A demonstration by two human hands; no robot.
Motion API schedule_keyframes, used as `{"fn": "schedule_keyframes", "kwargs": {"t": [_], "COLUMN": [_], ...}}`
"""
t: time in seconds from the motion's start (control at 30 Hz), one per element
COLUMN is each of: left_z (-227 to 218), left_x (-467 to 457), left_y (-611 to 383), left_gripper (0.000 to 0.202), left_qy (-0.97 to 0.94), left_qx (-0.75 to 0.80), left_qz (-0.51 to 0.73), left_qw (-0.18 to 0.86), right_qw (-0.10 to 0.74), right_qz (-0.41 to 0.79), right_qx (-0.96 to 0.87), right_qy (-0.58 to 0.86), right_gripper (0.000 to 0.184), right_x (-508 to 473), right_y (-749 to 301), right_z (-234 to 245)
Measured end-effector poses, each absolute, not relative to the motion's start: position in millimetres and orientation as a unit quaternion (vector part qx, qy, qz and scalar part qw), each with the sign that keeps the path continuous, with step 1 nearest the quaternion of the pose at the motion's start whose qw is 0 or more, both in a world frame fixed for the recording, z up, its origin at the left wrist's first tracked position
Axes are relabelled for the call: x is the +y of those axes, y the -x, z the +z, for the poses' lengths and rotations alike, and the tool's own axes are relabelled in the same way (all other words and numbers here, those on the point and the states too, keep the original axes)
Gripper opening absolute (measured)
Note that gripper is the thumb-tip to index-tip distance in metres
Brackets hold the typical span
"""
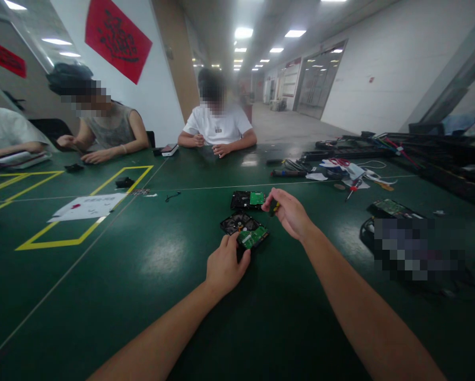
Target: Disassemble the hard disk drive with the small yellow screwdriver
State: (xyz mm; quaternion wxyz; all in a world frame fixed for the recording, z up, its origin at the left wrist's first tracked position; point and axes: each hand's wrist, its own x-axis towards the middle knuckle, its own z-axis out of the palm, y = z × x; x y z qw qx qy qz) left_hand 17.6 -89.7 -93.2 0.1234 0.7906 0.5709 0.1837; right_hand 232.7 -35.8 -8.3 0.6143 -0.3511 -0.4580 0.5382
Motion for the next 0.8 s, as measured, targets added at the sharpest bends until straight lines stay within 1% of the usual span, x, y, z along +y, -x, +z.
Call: {"fn": "schedule_keyframes", "kwargs": {"t": [0.17,0.37,0.5,0.8], "left_z": [-93.9,-95.2,-96.0,-96.7], "left_x": [-89.6,-88.7,-88.9,-89.2], "left_y": [-17.0,-16.4,-16.2,-15.9], "left_gripper": [0.055,0.055,0.055,0.054], "left_qy": [-0.789,-0.791,-0.792,-0.792], "left_qx": [0.569,0.562,0.561,0.563], "left_qz": [0.192,0.201,0.202,0.201], "left_qw": [0.130,0.134,0.129,0.125], "right_qw": [0.608,0.596,0.578,0.603], "right_qz": [0.557,0.532,0.531,0.503], "right_qx": [-0.455,-0.484,-0.495,-0.472], "right_qy": [0.335,0.356,0.372,0.400], "right_gripper": [0.036,0.027,0.027,0.038], "right_x": [-34.9,-34.5,-36.9,-36.4], "right_y": [-233.0,-236.1,-237.1,-234.9], "right_z": [-9.5,-10.2,-8.8,-8.7]}}
